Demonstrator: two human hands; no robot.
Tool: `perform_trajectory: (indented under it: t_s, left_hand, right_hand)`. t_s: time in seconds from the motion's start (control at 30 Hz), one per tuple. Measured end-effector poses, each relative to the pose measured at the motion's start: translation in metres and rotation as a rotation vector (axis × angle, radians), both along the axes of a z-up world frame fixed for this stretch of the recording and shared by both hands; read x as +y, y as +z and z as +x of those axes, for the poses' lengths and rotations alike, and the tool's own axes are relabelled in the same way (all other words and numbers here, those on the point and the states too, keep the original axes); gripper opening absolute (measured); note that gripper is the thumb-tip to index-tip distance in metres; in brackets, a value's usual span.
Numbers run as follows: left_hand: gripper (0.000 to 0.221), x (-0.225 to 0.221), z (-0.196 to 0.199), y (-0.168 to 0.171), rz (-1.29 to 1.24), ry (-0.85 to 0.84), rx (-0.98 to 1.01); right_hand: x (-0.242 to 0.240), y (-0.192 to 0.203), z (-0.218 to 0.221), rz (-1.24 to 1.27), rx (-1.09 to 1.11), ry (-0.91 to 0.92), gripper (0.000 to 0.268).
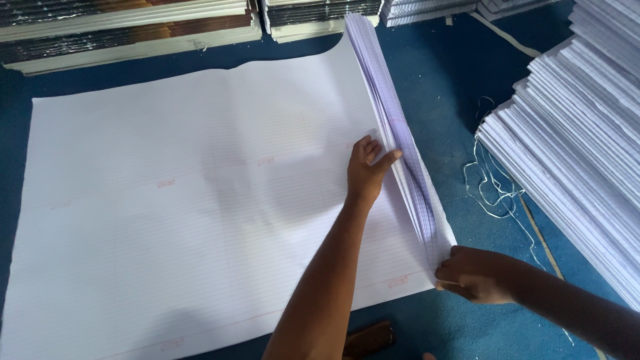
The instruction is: The person folds large sheets of lined paper in half and uses a wooden block to press the crease flat. They repeat this process for multiple sheets, stacking the folded papers on the floor.
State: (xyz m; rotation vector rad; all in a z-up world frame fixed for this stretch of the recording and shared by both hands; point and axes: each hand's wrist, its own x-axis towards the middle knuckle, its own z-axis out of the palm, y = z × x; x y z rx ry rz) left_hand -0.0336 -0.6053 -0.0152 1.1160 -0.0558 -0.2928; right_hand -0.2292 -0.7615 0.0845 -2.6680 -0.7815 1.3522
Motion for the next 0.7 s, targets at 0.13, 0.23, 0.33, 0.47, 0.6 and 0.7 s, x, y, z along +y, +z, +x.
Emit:
perform_trajectory:
  t_s: [0.13,0.23,0.33,0.47,0.6,0.7]
  left_hand:
    - [0.103,0.002,0.001,0.001,0.040,-0.012,-0.005]
    - [0.102,0.003,0.001,0.002,0.023,-0.017,-0.020]
    - [0.102,0.003,0.000,0.001,0.038,-0.023,-0.013]
    - [0.100,0.004,0.000,0.003,0.032,-0.029,-0.004]
    - [0.093,0.006,-0.002,0.010,0.044,-0.019,-0.019]
    - [0.090,0.010,-0.007,0.022,0.068,-0.030,-0.039]
  right_hand:
    - [0.000,0.000,0.000,0.023,-0.003,0.005,0.026]
    - [-0.001,0.000,0.000,0.043,-0.020,0.000,0.025]
    - [-0.001,0.000,0.000,0.017,-0.017,-0.007,0.025]
    - [-0.002,-0.002,0.000,0.035,-0.008,-0.017,0.025]
    - [-0.005,-0.006,0.000,0.048,-0.011,-0.002,0.025]
    - [-0.005,-0.007,-0.001,0.072,-0.031,0.004,0.025]
